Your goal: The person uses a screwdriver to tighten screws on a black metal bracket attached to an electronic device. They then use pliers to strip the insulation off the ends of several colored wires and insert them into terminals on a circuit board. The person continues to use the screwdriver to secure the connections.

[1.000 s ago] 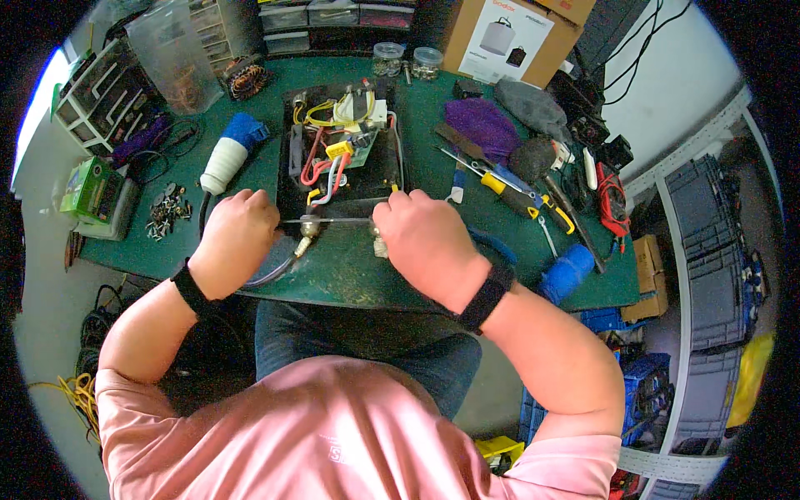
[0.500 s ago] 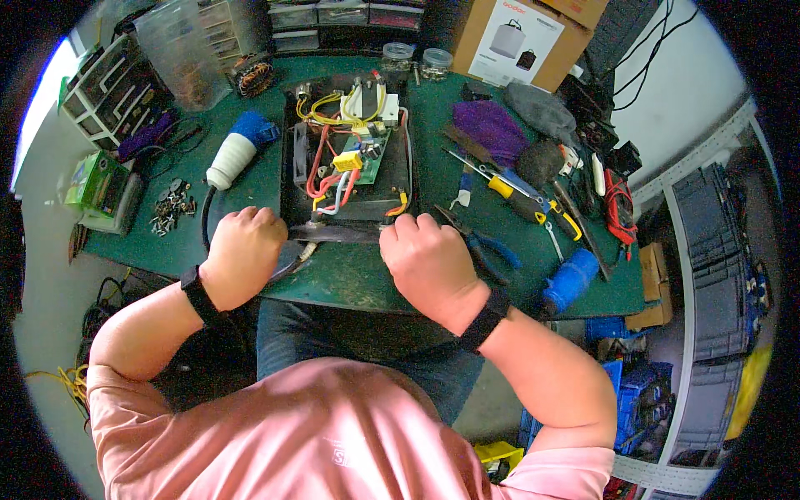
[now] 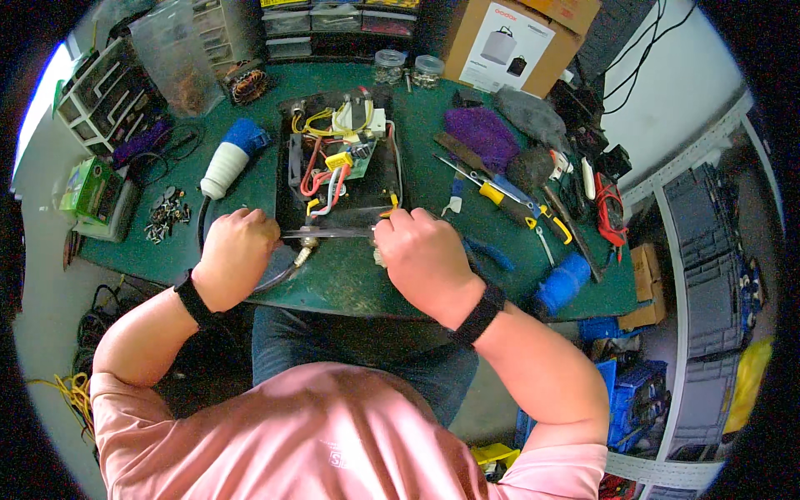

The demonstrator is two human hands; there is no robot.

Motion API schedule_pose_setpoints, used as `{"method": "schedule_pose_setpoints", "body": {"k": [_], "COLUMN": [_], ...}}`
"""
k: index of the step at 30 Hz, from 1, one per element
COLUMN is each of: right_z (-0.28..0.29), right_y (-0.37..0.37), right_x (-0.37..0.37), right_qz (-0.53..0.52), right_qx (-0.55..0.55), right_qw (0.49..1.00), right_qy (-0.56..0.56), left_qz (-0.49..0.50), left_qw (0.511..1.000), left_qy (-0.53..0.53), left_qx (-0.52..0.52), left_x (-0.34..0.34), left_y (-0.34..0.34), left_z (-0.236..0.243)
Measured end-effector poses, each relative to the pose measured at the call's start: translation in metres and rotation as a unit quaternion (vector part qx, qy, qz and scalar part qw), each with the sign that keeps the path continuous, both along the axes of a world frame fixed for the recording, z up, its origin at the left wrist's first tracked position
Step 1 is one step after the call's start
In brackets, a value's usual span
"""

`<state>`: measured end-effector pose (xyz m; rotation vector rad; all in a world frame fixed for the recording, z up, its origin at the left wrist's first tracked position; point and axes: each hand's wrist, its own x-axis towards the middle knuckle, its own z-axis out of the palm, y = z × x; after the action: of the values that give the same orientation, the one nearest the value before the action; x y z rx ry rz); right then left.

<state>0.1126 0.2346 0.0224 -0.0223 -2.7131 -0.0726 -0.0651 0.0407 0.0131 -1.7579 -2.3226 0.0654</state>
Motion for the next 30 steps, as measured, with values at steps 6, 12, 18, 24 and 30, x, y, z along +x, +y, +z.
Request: {"method": "schedule_pose_setpoints", "body": {"k": [6,12,18,24,30], "right_z": [0.005,0.005,0.023,0.0,-0.017], "right_y": [0.003,0.011,0.013,-0.001,-0.021], "right_x": [0.001,0.009,0.035,0.058,0.027], "right_qz": [0.005,-0.003,-0.046,-0.107,-0.155], "right_qx": [-0.002,-0.031,-0.09,-0.166,-0.108], "right_qw": [1.0,0.999,0.995,0.979,0.975], "right_qy": [-0.024,-0.035,0.024,-0.06,-0.116], "left_qz": [0.009,0.001,0.009,-0.051,-0.22], "left_qw": [1.0,1.0,1.0,0.989,0.948], "left_qy": [-0.011,-0.021,0.0,-0.027,-0.131], "left_qx": [0.002,0.011,0.004,0.135,0.191], "left_x": [-0.002,-0.002,0.0,0.032,0.05], "left_y": [-0.001,-0.001,-0.002,0.008,0.067], "left_z": [-0.004,-0.001,-0.001,0.035,0.03]}}
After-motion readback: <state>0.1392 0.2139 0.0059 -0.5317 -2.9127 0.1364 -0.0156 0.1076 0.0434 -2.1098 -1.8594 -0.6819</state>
